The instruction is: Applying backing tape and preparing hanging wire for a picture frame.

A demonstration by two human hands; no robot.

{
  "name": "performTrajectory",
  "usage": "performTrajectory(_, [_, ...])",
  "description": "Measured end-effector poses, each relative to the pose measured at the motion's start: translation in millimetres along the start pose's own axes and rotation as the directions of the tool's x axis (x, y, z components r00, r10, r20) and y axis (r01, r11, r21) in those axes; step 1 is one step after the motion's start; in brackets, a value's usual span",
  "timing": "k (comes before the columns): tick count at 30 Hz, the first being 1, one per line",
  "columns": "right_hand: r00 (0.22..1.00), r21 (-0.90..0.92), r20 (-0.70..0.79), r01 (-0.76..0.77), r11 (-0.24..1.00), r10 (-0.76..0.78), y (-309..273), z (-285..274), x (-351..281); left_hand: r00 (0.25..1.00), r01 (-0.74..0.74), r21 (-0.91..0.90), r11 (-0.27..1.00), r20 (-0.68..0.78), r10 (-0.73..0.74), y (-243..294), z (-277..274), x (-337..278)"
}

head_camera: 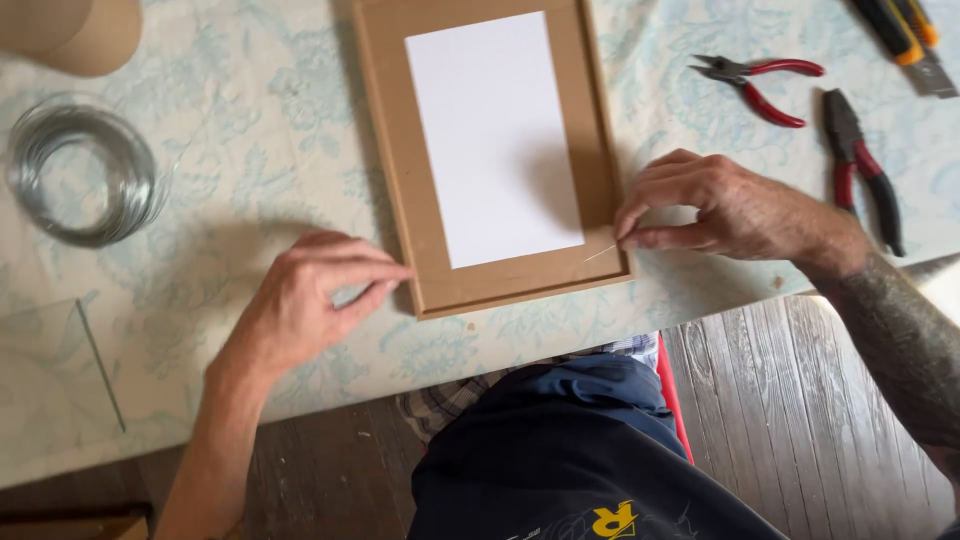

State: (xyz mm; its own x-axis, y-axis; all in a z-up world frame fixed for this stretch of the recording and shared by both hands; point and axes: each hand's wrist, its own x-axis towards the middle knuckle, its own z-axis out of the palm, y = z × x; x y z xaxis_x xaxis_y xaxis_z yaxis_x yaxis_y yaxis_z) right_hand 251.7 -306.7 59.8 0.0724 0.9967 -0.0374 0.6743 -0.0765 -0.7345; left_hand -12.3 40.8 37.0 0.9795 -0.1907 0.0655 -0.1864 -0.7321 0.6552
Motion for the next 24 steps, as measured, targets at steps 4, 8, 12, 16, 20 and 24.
performTrajectory(4, [0.995,0.010,0.081,-0.066,0.998,0.065,0.3,2.2,-3.1,0.994,0.107,-0.119,0.987,-0.009,-0.109,-4.1,-5.8,2.1])
performTrajectory(8, [0.998,-0.049,0.000,-0.067,0.997,0.067,1.9,6.3,2.5,0.984,0.178,-0.331,0.927,0.054,-0.170,0.2,-7.4,7.5])
performTrajectory(12, [0.998,-0.113,-0.031,-0.062,0.992,0.058,0.7,9.9,6.0,0.884,0.417,-0.711,0.565,0.173,-0.435,-8.3,3.2,6.5])
performTrajectory(16, [0.980,0.131,-0.034,-0.188,0.973,0.194,-12.0,6.6,6.1,0.736,0.492,-0.807,0.326,0.185,-0.651,5.7,5.3,13.1])
performTrajectory(20, [0.872,0.327,-0.179,-0.384,0.864,0.455,-17.5,19.3,0.8,0.671,0.443,-0.858,0.260,0.125,-0.731,5.7,10.9,10.5])
performTrajectory(24, [0.783,0.340,-0.305,-0.443,0.830,0.543,-20.4,27.5,-3.9,0.688,0.435,-0.860,0.267,0.126,-0.715,-0.3,22.9,5.6])
